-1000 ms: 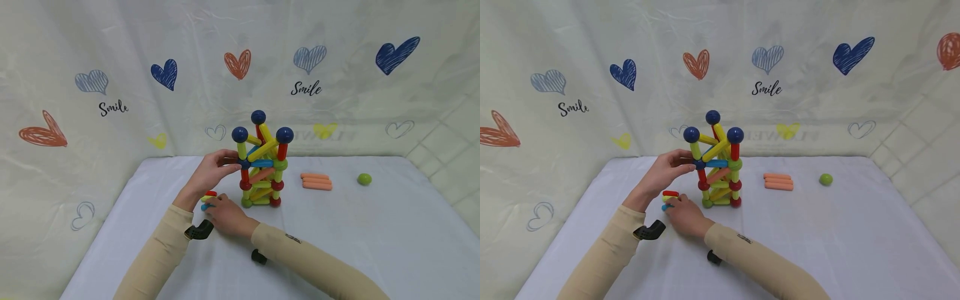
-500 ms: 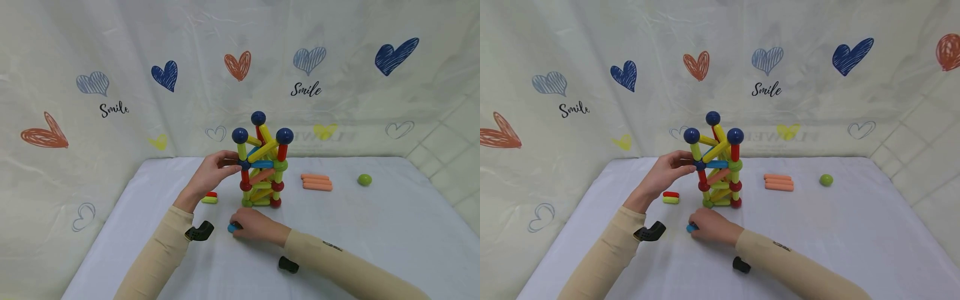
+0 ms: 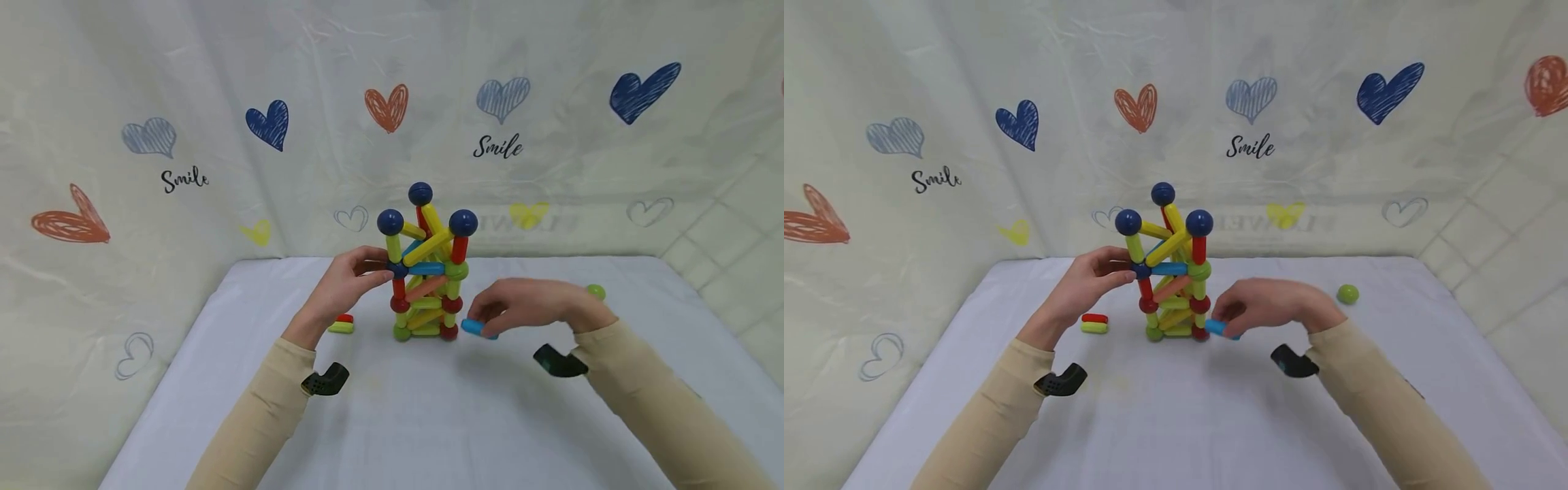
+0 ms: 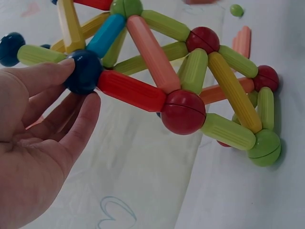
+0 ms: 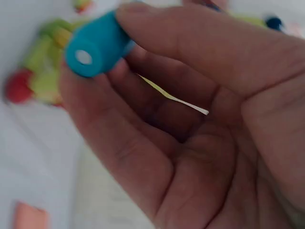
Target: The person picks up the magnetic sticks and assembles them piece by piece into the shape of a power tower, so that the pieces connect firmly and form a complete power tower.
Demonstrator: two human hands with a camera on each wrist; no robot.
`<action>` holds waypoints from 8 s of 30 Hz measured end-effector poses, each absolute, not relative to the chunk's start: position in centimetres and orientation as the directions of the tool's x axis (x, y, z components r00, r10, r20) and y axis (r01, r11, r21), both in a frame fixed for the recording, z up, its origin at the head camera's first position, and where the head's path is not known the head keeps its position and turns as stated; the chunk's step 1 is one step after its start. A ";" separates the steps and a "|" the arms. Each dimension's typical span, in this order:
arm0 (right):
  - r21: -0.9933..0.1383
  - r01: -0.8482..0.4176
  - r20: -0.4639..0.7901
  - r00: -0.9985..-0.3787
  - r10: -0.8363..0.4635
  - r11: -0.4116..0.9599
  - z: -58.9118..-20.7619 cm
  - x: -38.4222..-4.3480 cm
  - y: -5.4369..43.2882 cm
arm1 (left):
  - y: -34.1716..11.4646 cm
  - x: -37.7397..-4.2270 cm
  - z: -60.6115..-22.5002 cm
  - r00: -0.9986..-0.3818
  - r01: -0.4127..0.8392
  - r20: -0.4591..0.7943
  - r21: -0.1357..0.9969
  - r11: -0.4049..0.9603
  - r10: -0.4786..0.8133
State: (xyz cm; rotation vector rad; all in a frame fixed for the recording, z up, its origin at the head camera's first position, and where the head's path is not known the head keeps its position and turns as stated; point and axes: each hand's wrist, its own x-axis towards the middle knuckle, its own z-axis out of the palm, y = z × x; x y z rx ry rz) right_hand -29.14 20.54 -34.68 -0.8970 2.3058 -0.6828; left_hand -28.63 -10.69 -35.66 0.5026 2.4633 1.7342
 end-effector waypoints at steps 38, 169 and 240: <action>-0.864 -0.137 -0.091 -0.904 -0.419 0.484 -24.2 -34.0 16.8 | -10.6 -29.0 -35.9 -0.947 0.187 0.088 0.933 0.307 0.310; -0.401 -0.580 -0.220 -0.690 -0.689 0.709 -45.6 -24.6 4.1 | -11.7 -32.2 -34.6 -0.905 0.317 0.147 0.858 0.404 0.398; -0.991 -0.115 0.084 -0.932 -0.353 0.068 -28.1 -33.2 16.3 | -11.7 -32.1 -34.9 -0.915 0.294 0.137 0.871 0.394 0.380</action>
